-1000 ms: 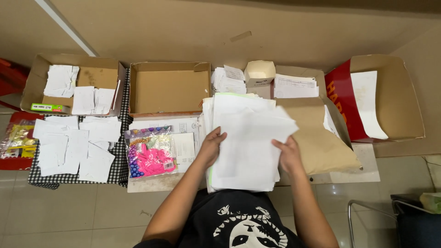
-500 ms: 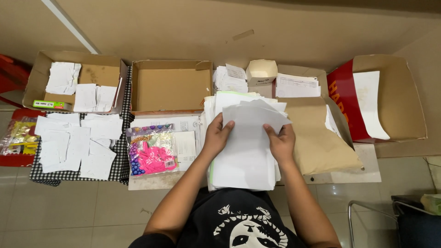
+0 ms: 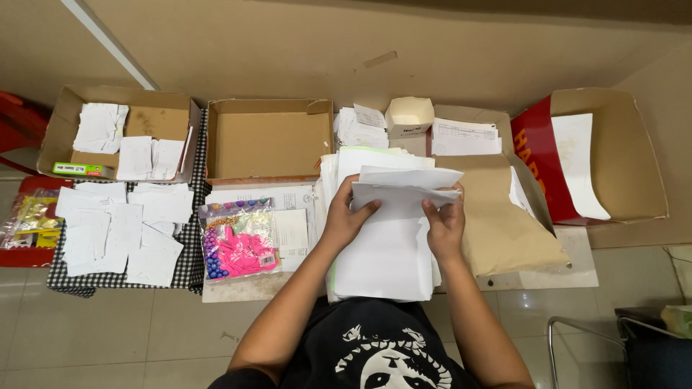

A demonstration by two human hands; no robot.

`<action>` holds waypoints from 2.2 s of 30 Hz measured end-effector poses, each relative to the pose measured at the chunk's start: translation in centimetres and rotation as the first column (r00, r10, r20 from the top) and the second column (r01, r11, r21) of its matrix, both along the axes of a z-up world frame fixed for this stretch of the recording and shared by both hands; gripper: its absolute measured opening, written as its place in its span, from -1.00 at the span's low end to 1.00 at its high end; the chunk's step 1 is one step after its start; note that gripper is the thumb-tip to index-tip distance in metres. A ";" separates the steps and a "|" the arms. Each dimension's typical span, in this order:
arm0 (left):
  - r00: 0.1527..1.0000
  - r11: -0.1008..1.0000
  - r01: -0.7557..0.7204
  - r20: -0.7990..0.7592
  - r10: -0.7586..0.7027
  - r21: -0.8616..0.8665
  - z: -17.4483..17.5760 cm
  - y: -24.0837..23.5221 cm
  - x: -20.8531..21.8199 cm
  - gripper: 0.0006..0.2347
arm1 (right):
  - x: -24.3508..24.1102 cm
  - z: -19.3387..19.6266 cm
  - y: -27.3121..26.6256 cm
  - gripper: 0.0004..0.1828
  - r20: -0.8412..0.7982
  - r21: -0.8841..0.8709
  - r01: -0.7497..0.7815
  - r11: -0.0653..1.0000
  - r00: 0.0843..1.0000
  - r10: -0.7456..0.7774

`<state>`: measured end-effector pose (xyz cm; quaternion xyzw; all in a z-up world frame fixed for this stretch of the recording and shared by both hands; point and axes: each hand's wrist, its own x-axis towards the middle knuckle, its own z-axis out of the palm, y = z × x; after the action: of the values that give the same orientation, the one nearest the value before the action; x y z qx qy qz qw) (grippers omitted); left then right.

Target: The person sorts through stacks of white papers and documents, flipping through them and placing them into cardboard boxes. They also handle a package of colorful plastic items, moving it from a table to a red chair.

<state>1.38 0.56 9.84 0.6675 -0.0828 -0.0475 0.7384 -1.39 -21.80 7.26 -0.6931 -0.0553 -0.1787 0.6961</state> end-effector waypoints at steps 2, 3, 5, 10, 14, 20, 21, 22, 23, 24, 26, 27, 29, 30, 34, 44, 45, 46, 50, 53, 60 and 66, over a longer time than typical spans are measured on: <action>1.000 1.000 -0.004 -0.010 0.004 0.030 1.2 0.1 -0.4 -0.59 | -0.2 0.8 0.1 -0.76 0.043 -0.017 -0.018 1.000 0.999 0.019; 1.000 0.998 -0.008 -0.020 0.009 0.061 1.8 0.1 -0.6 -0.60 | -0.4 1.2 0.1 -0.79 0.086 -0.035 -0.035 0.999 0.996 0.038; 0.999 0.996 -0.027 0.040 0.024 0.087 2.2 0.0 -0.9 -0.57 | -0.6 3.0 0.8 -0.79 0.124 -0.061 -0.035 0.998 0.991 0.043; 0.999 0.999 -0.025 -0.032 0.027 0.045 2.3 -0.6 -0.9 -0.60 | -0.6 3.7 0.9 -0.76 0.206 -0.072 -0.022 0.997 0.978 0.037; 0.999 0.998 -0.033 -0.028 0.034 0.045 0.1 -0.8 -0.8 -0.73 | -0.9 1.7 0.4 -0.62 0.243 -0.047 0.058 0.997 0.969 -0.045; 0.998 1.000 0.015 -0.068 -0.017 -0.025 -2.0 -0.4 -0.3 -0.66 | -1.5 2.8 2.6 -0.23 0.120 0.037 0.135 0.990 0.983 -0.139; 0.995 0.999 0.046 -0.084 -0.046 -0.004 -2.8 -0.3 -0.2 -0.67 | -1.5 2.5 2.6 -0.21 0.044 0.055 0.133 0.990 0.990 -0.136; 0.996 0.999 0.048 -0.081 -0.048 -0.005 -2.8 -0.4 -0.2 -0.67 | -1.4 1.2 2.1 -0.21 0.047 0.055 0.135 0.989 0.989 -0.138; 0.995 0.999 0.046 -0.086 -0.048 -0.023 -2.8 -0.5 -0.3 -0.66 | -1.2 -0.2 1.5 -0.32 -0.018 0.057 0.124 0.991 0.992 -0.123; 0.994 0.998 0.042 -0.096 -0.046 -0.039 -2.9 -0.5 -0.6 -0.64 | -1.3 -1.6 1.0 -0.42 -0.089 0.062 0.111 0.992 0.990 -0.105; 0.995 0.999 0.030 -0.091 -0.027 0.025 -1.8 -0.5 -0.8 -0.63 | -1.4 -1.9 0.6 -0.46 -0.095 0.057 0.097 0.994 0.991 -0.091; 0.997 0.996 0.016 -0.083 -0.009 0.087 -1.2 -0.5 -0.9 -0.63 | -1.4 -2.0 0.4 -0.50 -0.098 0.052 0.082 0.995 0.992 -0.077; 0.999 0.997 0.013 -0.040 -0.010 0.075 -0.1 -0.5 -1.0 -0.60 | -1.5 -0.1 0.9 -0.44 -0.081 0.045 0.079 0.996 0.994 -0.075; 1.000 0.998 0.008 0.004 -0.008 0.063 0.4 -0.4 -1.1 -0.58 | -1.5 0.9 1.1 -0.39 -0.063 0.039 0.073 0.997 0.996 -0.070; 1.000 0.999 0.024 -0.005 -0.024 0.028 -2.3 -0.4 -0.7 -0.60 | -1.4 -2.0 0.7 -0.25 -0.013 0.009 0.054 0.999 0.998 -0.054; 0.999 0.997 -0.019 -0.043 0.022 0.074 -3.9 -1.5 -2.5 -0.79 | -2.1 -5.7 1.2 -0.50 -0.105 -0.046 0.140 0.989 0.984 -0.144; 0.999 0.999 -0.033 0.027 0.032 0.024 -4.1 -1.7 -2.7 -0.80 | -2.3 -5.6 1.4 -0.51 -0.066 -0.035 0.156 0.987 0.985 -0.158; 0.999 0.999 -0.030 0.029 0.029 0.024 -4.6 -1.7 -2.6 -0.80 | -2.1 -5.9 1.5 -0.51 -0.065 -0.034 0.159 0.987 0.985 -0.160; 0.991 0.996 -0.061 -0.113 0.067 0.058 -6.6 -1.7 -2.3 -0.79 | -2.3 -6.7 1.7 -0.51 -0.107 -0.102 0.172 0.980 0.977 -0.183; 0.990 0.995 -0.076 -0.113 0.083 0.067 -6.9 -1.6 -2.3 -0.78 | -2.4 -6.7 1.8 -0.58 -0.157 -0.156 0.178 0.972 0.967 -0.202; 0.986 0.967 -0.135 -0.070 0.154 0.217 -9.0 -0.9 -2.5 -0.64 | -2.9 -6.5 2.3 -0.64 -0.289 -0.263 0.174 0.949 0.924 -0.250; 0.973 0.948 -0.118 -0.154 0.169 0.296 -5.7 -1.6 -1.8 -0.61 | -3.0 -7.1 1.3 -0.66 -0.204 -0.256 0.176 0.951 0.951 -0.231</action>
<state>-0.47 -1.06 4.09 0.7641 0.0400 -0.0643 0.6406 -4.35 -20.52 0.20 -0.7885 0.0780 -0.1602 0.5887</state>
